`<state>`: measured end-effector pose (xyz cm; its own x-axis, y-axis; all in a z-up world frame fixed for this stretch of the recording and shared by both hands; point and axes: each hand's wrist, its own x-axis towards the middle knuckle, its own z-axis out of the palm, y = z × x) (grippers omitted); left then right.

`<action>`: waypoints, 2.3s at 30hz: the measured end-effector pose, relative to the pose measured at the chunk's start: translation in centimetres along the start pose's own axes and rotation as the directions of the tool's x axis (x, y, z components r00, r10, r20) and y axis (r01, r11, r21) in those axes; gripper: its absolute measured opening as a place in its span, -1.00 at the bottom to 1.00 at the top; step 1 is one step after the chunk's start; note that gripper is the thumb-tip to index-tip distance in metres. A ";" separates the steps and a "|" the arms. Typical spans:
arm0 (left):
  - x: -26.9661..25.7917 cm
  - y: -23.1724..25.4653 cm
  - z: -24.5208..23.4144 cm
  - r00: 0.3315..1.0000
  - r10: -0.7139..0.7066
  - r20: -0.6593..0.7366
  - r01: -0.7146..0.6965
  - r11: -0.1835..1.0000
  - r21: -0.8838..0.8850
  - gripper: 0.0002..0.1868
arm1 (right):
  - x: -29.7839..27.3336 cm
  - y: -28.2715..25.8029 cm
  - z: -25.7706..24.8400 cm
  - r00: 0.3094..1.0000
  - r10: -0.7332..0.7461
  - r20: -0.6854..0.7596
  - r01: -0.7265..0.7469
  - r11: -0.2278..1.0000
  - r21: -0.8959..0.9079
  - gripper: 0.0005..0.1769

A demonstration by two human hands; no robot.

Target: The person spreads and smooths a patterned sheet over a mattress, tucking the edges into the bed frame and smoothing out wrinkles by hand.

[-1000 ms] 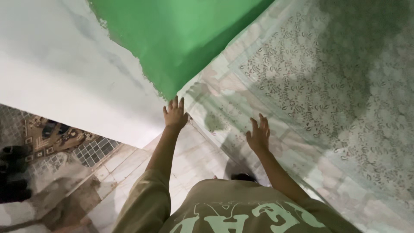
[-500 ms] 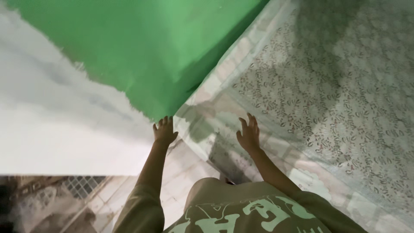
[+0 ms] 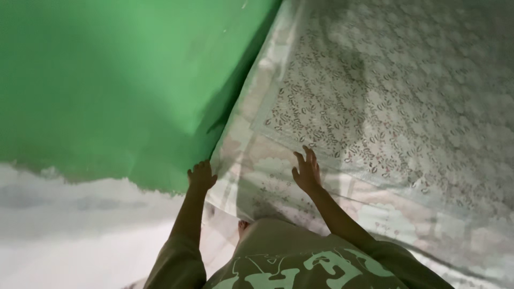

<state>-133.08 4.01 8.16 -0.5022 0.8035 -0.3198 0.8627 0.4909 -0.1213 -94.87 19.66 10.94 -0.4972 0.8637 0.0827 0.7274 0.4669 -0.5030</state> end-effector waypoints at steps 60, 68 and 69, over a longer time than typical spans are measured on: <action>-1.6 -4.3 1.9 0.986 -0.072 -0.147 -0.012 0.865 -0.502 -0.62 | -7.4 -5.2 2.3 0.954 0.296 -0.054 -0.290 0.951 0.105 -0.40; -2.3 -6.0 2.3 0.973 0.000 -0.231 -0.113 0.873 -0.475 -0.62 | -8.0 -4.4 2.4 0.957 0.269 -0.111 -0.260 0.961 0.094 -0.39; -2.3 -6.1 2.1 0.973 0.006 -0.229 -0.116 0.875 -0.471 -0.62 | -8.0 -4.4 2.2 0.955 0.279 -0.097 -0.270 0.958 0.100 -0.40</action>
<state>-137.09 -1.50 7.67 -0.4971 0.8623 -0.0968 0.7849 0.4944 0.3736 -95.20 10.29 10.59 -0.2260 0.9739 0.0224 0.7833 0.1953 -0.5902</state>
